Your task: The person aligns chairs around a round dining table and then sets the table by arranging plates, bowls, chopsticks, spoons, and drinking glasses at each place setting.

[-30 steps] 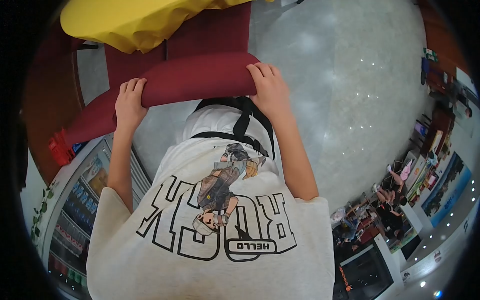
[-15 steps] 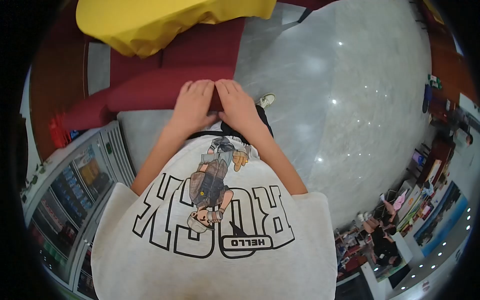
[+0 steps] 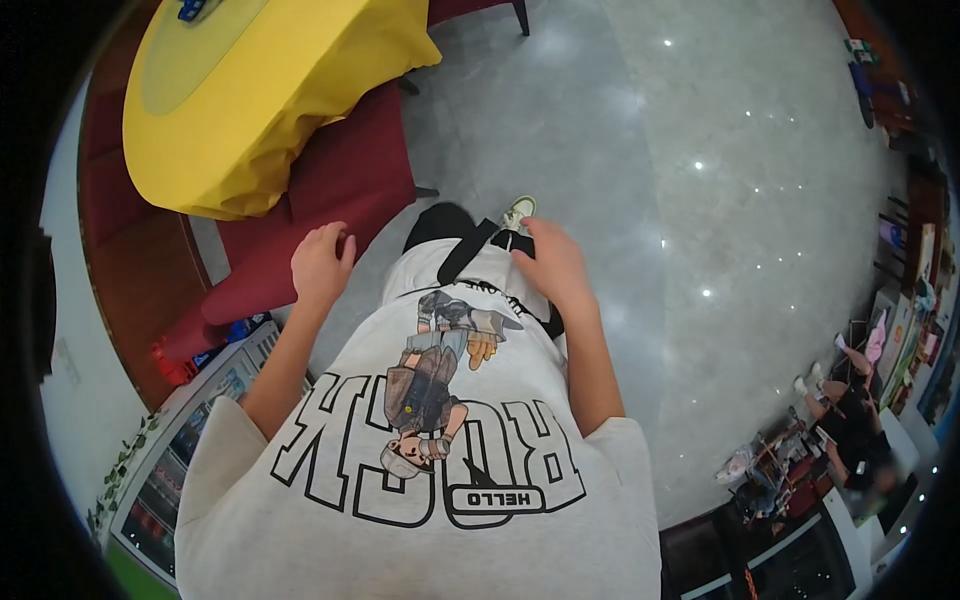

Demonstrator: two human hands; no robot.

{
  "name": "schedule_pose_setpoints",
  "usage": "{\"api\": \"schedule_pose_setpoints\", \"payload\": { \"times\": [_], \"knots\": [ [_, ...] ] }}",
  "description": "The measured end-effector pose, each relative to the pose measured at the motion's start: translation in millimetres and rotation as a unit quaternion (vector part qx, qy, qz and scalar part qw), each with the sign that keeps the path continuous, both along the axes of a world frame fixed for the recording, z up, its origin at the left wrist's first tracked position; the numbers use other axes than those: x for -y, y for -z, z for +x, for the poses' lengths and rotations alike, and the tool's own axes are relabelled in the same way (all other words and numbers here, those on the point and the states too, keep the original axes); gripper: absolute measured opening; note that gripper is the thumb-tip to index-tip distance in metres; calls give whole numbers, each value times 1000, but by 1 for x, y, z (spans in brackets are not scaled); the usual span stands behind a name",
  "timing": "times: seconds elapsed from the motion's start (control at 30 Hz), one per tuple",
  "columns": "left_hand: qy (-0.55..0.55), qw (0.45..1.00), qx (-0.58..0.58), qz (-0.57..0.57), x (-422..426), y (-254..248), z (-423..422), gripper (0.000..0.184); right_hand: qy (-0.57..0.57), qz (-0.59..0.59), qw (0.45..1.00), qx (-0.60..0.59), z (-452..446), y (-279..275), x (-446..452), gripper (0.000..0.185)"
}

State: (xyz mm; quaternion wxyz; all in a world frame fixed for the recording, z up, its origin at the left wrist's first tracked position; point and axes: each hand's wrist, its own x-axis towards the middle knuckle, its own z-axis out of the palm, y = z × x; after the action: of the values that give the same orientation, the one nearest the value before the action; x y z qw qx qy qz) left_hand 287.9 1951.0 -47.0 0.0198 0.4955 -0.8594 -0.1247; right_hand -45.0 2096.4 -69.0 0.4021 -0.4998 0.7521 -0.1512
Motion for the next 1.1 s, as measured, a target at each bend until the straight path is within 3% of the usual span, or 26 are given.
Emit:
{"api": "schedule_pose_setpoints", "payload": {
  "times": [0.2,0.23,0.4,0.67,0.97,1.1],
  "knots": [
    [-76,990,-22,-113,-3,6,0,14,-138,-61,988,-35,-23,-16,41,44],
    [-77,991,-19,-109,-5,4,1,13,-93,-129,987,6,-23,-11,47,37],
    [-68,990,3,-126,-7,4,3,12,-35,-162,981,98,-44,-11,90,30],
    [-89,990,-9,-107,-10,6,7,20,13,-112,989,93,-83,-13,163,30],
    [-203,976,37,-66,-11,1,-6,23,-87,-46,994,47,-148,-29,276,31],
    [-269,957,90,-65,-14,5,-14,23,-158,-74,984,29,-157,-45,343,29]
  ]
}}
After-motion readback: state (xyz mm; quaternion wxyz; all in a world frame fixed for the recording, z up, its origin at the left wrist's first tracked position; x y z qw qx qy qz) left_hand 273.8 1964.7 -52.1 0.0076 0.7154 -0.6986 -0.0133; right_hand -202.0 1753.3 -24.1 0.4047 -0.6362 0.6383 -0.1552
